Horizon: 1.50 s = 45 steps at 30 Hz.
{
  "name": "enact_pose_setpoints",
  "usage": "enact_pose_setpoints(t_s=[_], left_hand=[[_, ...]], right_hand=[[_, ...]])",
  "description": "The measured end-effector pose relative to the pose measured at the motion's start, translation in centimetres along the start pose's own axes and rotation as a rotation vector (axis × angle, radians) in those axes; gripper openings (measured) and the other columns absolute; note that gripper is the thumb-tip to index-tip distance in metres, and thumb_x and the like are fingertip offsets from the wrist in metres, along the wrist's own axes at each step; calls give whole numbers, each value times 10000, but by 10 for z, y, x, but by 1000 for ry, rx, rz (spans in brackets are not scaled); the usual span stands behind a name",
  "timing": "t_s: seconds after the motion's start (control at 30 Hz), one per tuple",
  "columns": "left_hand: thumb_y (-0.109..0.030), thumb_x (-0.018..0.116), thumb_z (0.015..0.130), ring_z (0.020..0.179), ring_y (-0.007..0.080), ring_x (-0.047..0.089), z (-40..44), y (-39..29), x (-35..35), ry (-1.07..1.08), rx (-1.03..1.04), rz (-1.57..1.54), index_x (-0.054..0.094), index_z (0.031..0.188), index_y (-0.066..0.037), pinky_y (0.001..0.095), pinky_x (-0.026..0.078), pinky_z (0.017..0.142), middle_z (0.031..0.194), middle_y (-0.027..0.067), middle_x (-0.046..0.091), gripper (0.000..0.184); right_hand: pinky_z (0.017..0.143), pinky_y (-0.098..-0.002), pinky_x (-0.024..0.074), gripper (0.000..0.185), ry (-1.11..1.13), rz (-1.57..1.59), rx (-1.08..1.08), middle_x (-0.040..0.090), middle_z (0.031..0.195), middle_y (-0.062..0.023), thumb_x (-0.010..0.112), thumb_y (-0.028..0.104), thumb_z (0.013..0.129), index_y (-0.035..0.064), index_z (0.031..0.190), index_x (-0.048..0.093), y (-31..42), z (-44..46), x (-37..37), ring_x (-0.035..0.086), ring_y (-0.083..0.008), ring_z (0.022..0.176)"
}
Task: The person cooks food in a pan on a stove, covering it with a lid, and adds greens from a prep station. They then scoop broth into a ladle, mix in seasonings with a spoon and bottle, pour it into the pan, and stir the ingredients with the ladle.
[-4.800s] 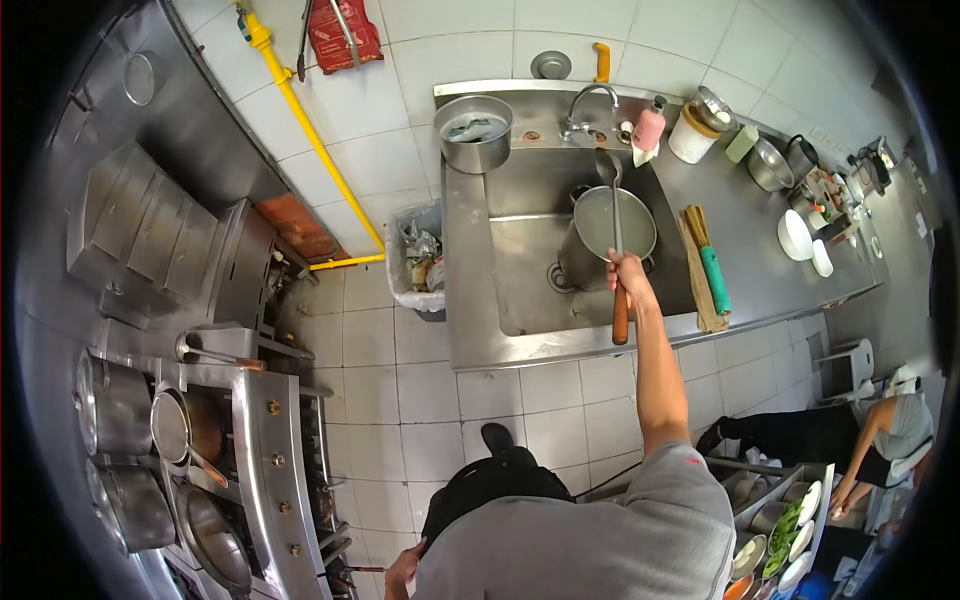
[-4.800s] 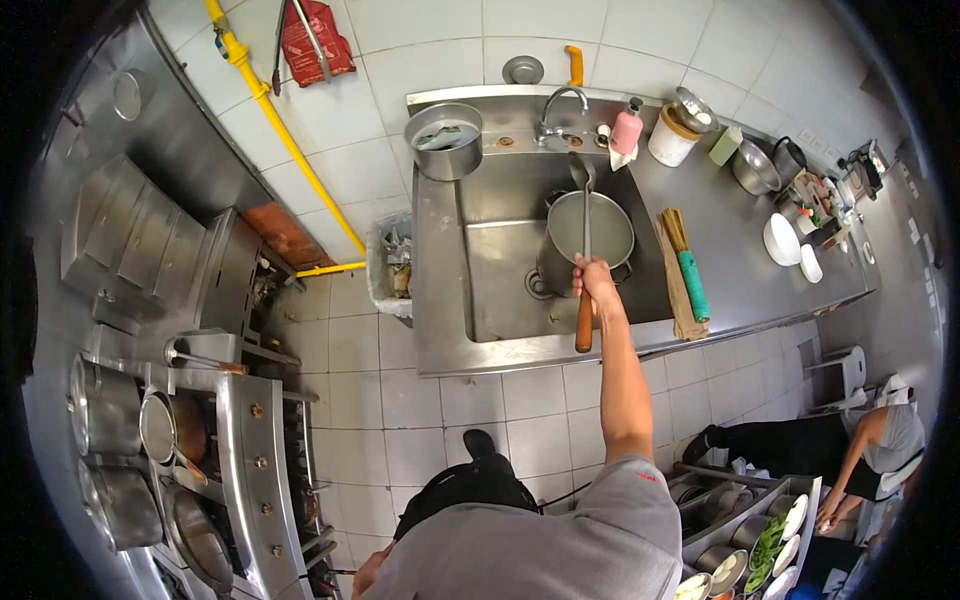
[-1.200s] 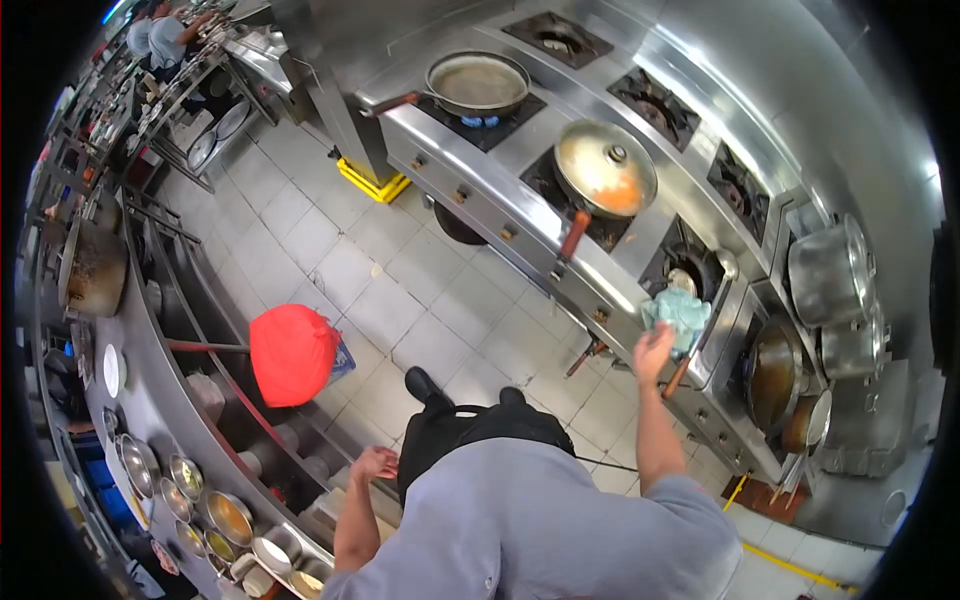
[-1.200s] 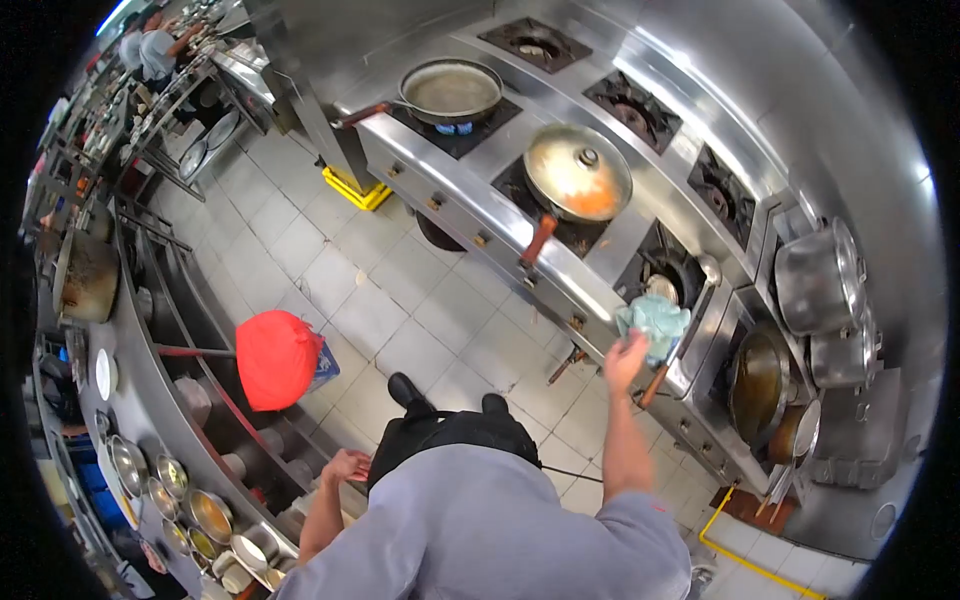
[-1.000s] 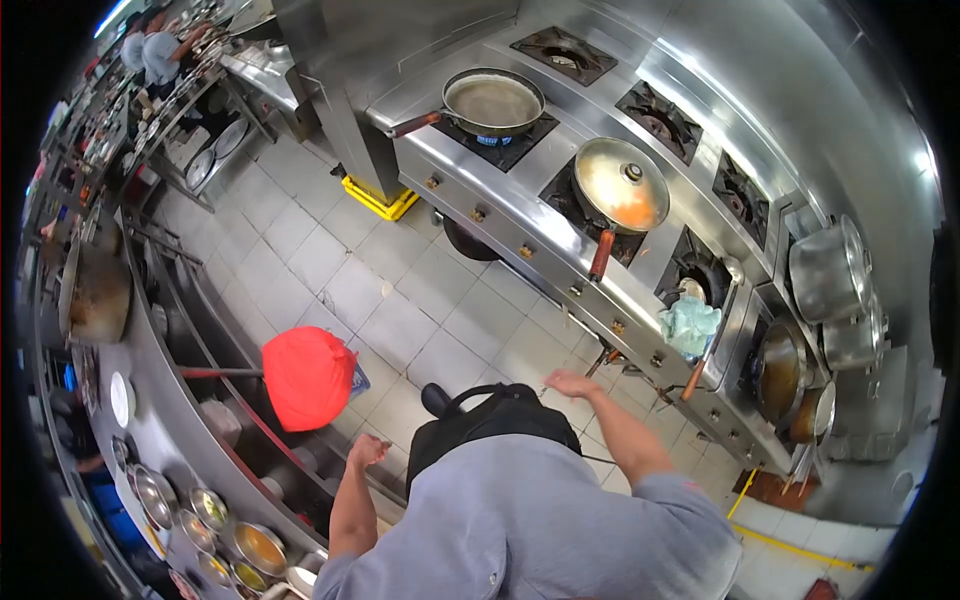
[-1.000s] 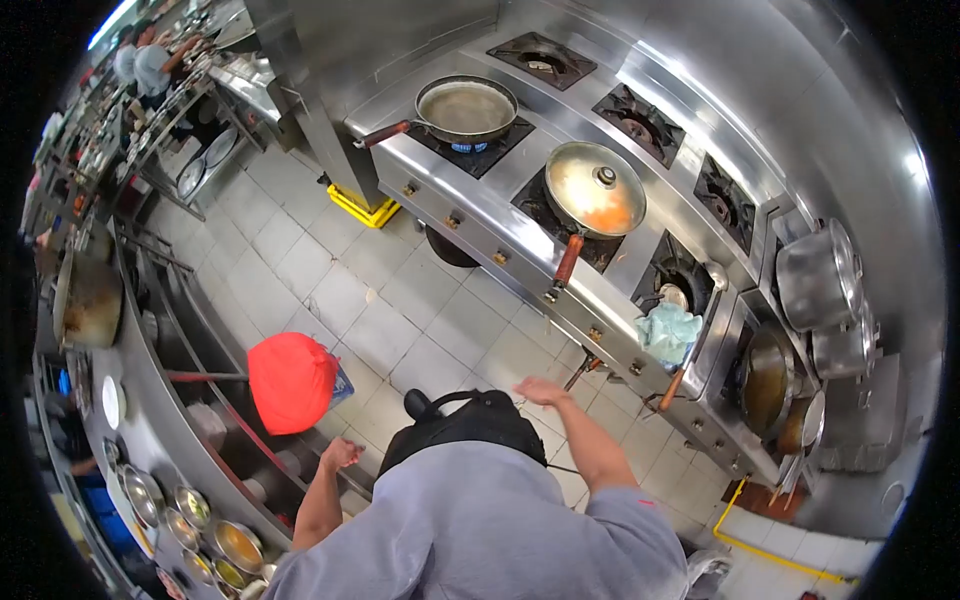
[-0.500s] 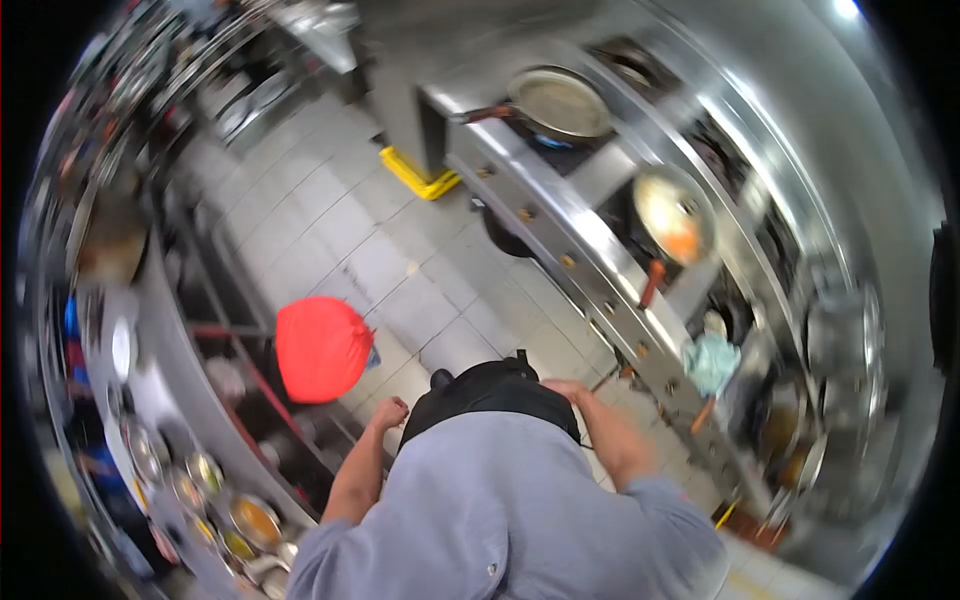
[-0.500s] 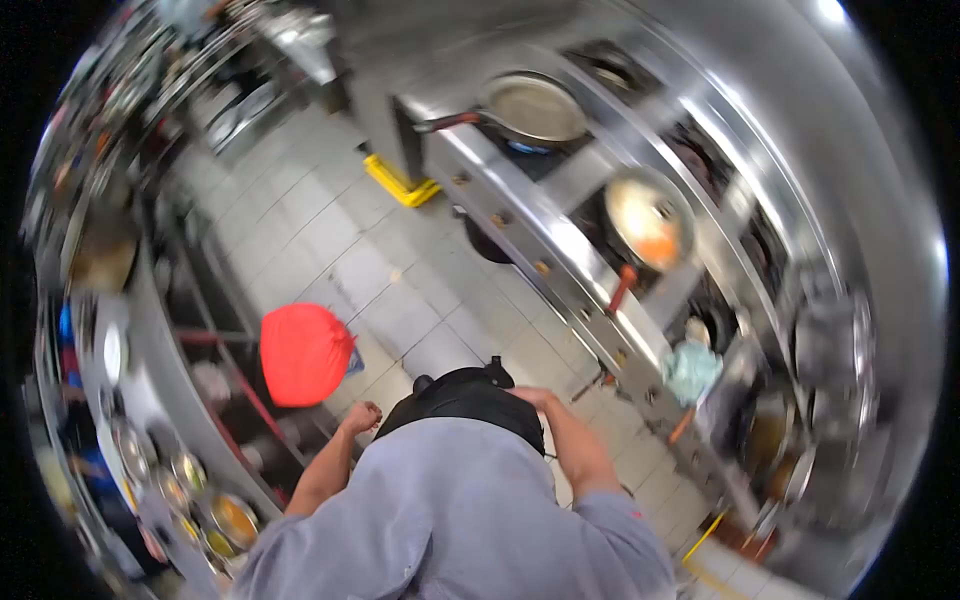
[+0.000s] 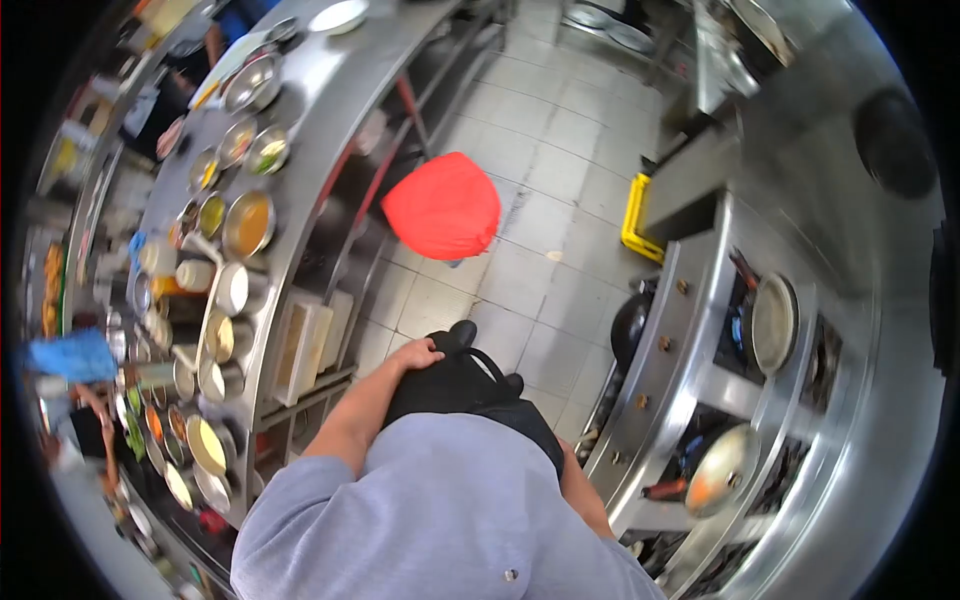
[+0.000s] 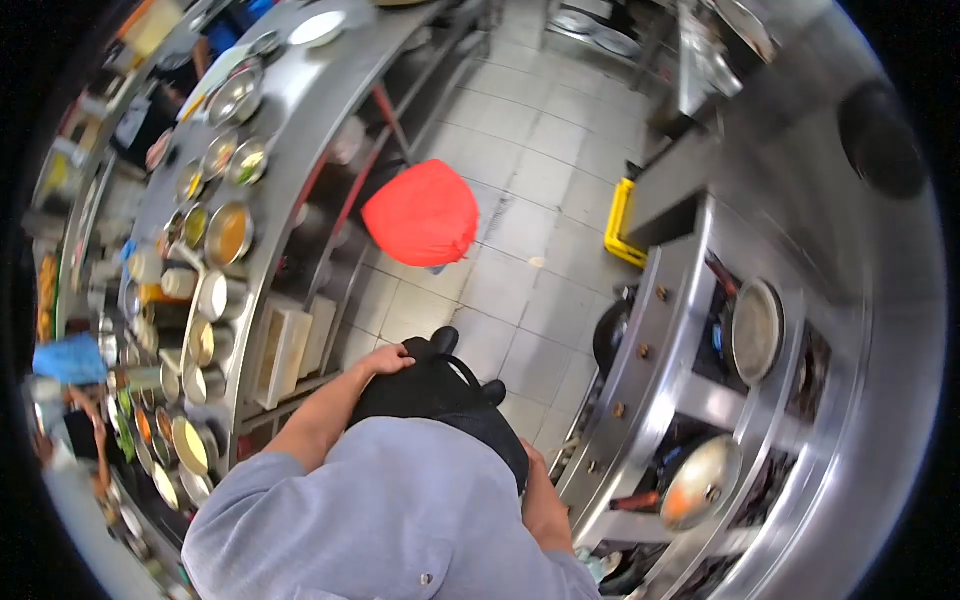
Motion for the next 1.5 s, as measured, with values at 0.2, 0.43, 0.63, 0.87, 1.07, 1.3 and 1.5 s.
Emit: enact_pose_setpoints(t_s=[0.2, 0.43, 0.63, 0.87, 1.07, 1.3, 1.5], left_hand=[[-524, 602, 853, 1181, 339, 559, -52, 28, -9, 266, -330, -433, 526, 1331, -77, 530, 513, 880, 1331, 161, 553, 658], [-226, 731, 789, 955, 277, 650, -26, 122, -31, 39, -404, -652, 542, 1275, -56, 426, 572, 720, 1177, 157, 618, 548], [-219, 718, 762, 779, 252, 670, -23, 162, -66, -215, -274, -590, 595, 1218, -33, 362, 560, 598, 1054, 155, 663, 507], [-132, 578, 744, 635, 263, 658, -31, 223, -26, -395, -396, -778, 648, 1084, -4, 370, 537, 566, 841, 160, 681, 370], [-138, 541, 749, 570, 263, 651, -42, 253, 42, -412, -463, -856, 665, 811, 1, 382, 537, 503, 687, 160, 651, 197], [-62, 716, 704, 757, 279, 694, -22, 269, 55, -167, -178, -317, 703, 836, -41, 371, 587, 551, 874, 161, 667, 134], [-215, 687, 800, 842, 272, 691, -1, 241, -29, -206, -440, -793, 668, 1033, -32, 411, 583, 620, 952, 140, 669, 297]], right_hand=[[856, -335, 494, 432, 108, -227, 32, 655, 1115, -97, 638, 279, 893, -22, 1196, 578, 70, 25, -13, 618, -190, 964], [865, -334, 491, 436, 231, -453, -31, 661, 1109, -90, 618, 307, 904, -18, 1193, 586, 160, 90, -10, 621, -189, 961], [868, -339, 495, 465, 139, -561, 190, 679, 1091, -81, 558, 385, 929, -4, 1180, 608, 291, 114, 68, 638, -195, 947], [827, -329, 520, 554, 60, -722, 293, 698, 1055, -115, 523, 511, 934, 10, 1140, 634, 366, 159, 115, 665, -195, 916], [795, -369, 544, 398, 141, -632, 386, 658, 1155, -83, 529, 328, 949, 53, 1232, 589, 371, 243, 89, 648, -179, 948], [773, -341, 536, 519, 119, -631, 303, 689, 1061, -87, 537, 466, 962, 18, 1220, 584, 395, 244, 108, 651, -159, 883], [843, -357, 519, 553, 20, -711, 326, 679, 1112, -108, 471, 489, 982, 3, 1208, 608, 441, 199, 156, 653, -195, 932]])
Point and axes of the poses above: each hand's wrist, its own z-axis towards the middle knuckle, its own x-axis out of the palm, y = z × x, the point moved 3 cm from there along z, towards the middle knuckle
